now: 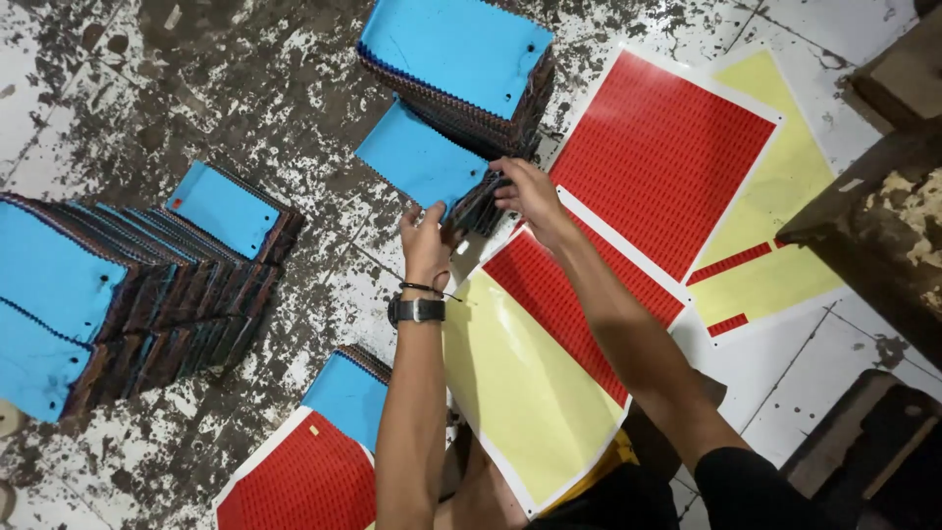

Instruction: The person assembles notebooks by placing small red stickers on the corners of blue spiral-bound covers and stacking them. They also peel red strips from a yellow and red sheet and apply them to the covers.

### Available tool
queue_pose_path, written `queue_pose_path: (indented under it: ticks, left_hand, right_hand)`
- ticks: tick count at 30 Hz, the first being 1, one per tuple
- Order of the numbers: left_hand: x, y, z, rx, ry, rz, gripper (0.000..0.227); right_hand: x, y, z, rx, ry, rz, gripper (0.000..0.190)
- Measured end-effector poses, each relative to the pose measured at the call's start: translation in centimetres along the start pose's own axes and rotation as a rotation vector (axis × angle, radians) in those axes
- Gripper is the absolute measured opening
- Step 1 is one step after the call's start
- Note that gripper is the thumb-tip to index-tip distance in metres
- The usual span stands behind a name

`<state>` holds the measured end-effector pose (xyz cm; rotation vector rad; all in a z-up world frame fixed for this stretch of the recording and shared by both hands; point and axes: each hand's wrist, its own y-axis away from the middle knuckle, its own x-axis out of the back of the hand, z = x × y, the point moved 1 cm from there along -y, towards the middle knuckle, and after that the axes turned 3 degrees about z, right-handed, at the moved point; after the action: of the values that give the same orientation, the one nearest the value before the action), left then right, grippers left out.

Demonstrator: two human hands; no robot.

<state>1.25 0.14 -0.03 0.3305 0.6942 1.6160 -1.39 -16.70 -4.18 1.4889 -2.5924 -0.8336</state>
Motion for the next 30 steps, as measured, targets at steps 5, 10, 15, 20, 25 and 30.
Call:
queue_pose_path:
  ticks: [5,10,15,20,25,30]
  left_hand:
    - [0.2,-2.2,-0.8,0.039,0.154,-0.055,0.089]
    - [1.7,-3.1,-2.7,0.075,0.121,-0.052,0.071]
    - [3.5,-2.4,-3.3,0.078,-0.023,-0.129,0.086]
    - [7.8,-2.9,-6.2,0.062,-0.172,-0.255,0.09]
    - [7.8,2.3,-4.9,-0.035,-0.254,-0.367,0.094]
    - [10.3,5.9,-8.1,-0.08,-0.198,-0.469,0.118]
  right_hand:
    - [0.1,-0.2,0.1,-0.145,-0.149,-0.048,0.05]
    - [1.2,-4.3,3.1,-0.474,-0.196,-0.211,0.087]
    - [1.8,-13.9,6.5,-0.472,-0.172,-0.292,0.045]
    - [-1.1,-9.7,3.0,-0.578,-0.051,-0.341,0.072]
    - [-3.0,-4.6,-0.3,-0.461,0.098,-0.34,0.086]
    - [-2.2,-1.4,0.7,-0.318,0.108,-0.296,0.07]
